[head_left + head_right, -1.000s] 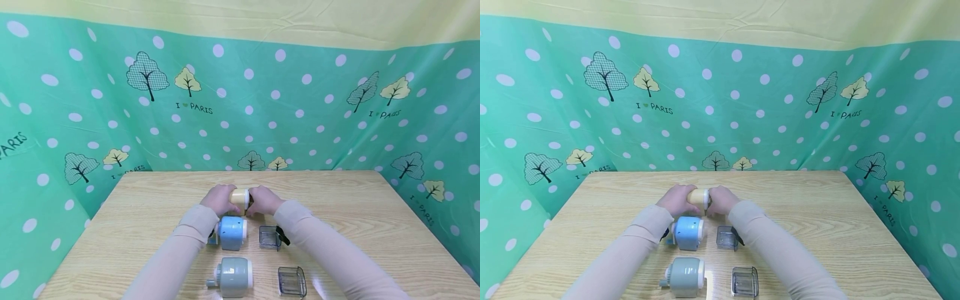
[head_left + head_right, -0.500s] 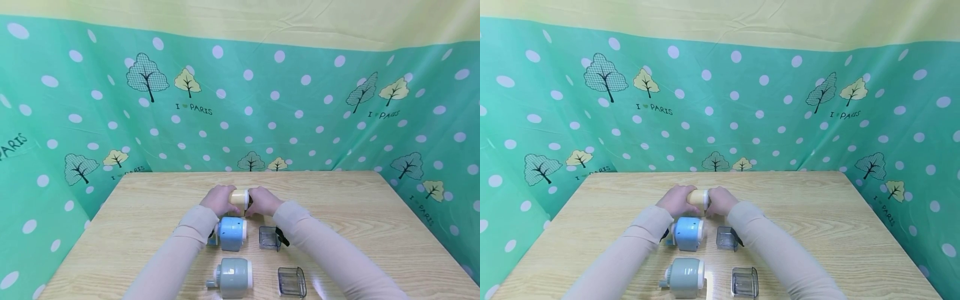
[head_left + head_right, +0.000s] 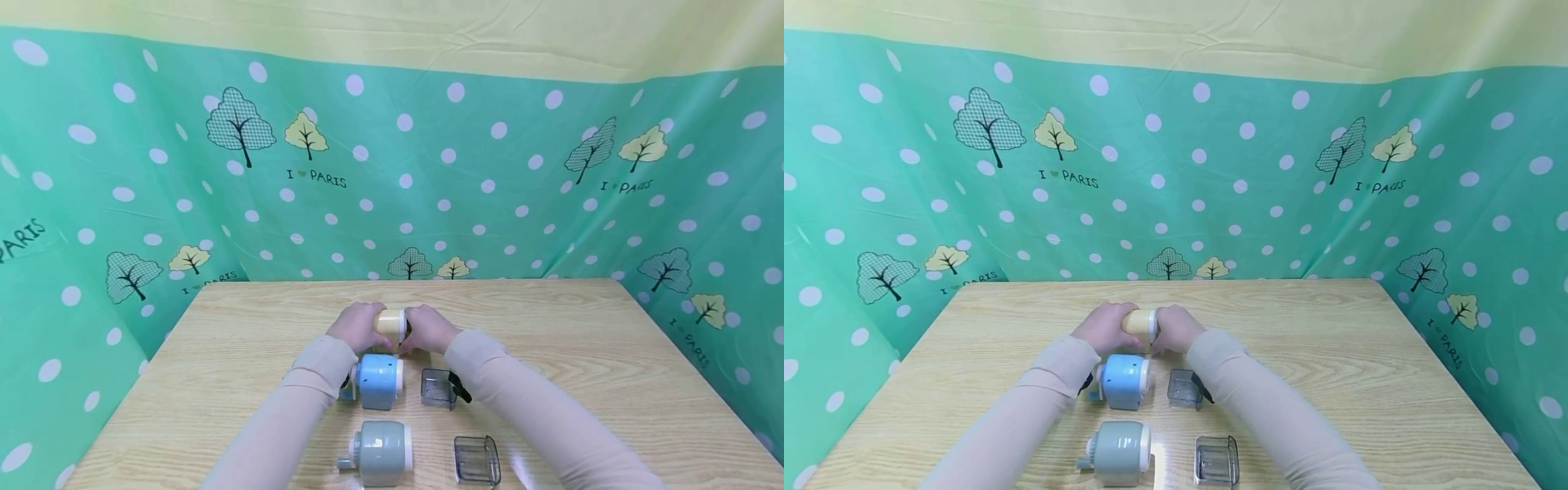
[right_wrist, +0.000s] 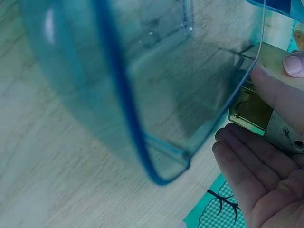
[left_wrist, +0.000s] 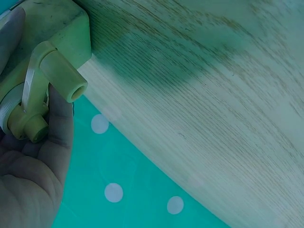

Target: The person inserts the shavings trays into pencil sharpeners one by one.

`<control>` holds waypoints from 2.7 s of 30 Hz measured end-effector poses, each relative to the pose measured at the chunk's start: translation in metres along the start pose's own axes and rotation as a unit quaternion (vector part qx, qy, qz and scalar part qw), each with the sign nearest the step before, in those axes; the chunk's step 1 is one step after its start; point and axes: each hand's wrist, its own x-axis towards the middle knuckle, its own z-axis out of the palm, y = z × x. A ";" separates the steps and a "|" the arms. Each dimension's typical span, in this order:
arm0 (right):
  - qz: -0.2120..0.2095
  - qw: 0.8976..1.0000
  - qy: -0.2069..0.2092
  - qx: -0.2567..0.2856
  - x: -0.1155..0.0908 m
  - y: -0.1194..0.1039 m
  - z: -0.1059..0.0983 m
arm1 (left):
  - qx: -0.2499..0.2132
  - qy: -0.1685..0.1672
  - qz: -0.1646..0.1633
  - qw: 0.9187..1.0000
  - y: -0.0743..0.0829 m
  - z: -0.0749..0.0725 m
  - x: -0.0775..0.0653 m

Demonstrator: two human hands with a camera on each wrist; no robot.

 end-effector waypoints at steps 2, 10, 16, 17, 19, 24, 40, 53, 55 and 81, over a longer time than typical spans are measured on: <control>0.004 1.000 0.000 -0.003 0.000 0.000 0.000 | 0.000 -0.001 0.000 1.000 0.000 0.000 0.000; 0.013 1.000 -0.002 -0.009 -0.001 0.000 0.000 | 0.001 -0.004 0.000 1.000 0.001 0.000 0.000; 0.014 1.000 -0.002 0.007 -0.002 0.002 0.000 | 0.018 -0.008 0.001 1.000 0.002 -0.001 0.001; 0.017 1.000 -0.004 0.009 -0.002 0.002 0.000 | 0.023 -0.010 0.002 1.000 0.002 -0.001 0.001; 0.022 1.000 -0.007 0.012 -0.003 0.002 0.000 | 0.035 -0.012 0.003 0.999 0.002 -0.001 0.000; 0.022 1.000 -0.009 0.014 -0.006 0.001 -0.001 | 0.056 -0.018 0.002 0.998 0.004 -0.001 -0.001; 0.003 0.999 0.017 0.035 -0.029 -0.004 -0.016 | 0.068 -0.007 0.029 0.997 0.012 -0.021 -0.012; -0.005 0.998 0.052 0.036 -0.062 -0.006 -0.039 | 0.129 0.021 0.092 0.987 0.025 -0.031 -0.022; -0.007 0.997 0.057 0.041 -0.067 -0.004 -0.040 | 0.149 0.032 0.111 0.982 0.028 -0.031 -0.023; -0.032 0.998 0.037 0.037 -0.121 0.017 -0.025 | 0.174 0.104 0.218 0.955 0.029 -0.022 -0.066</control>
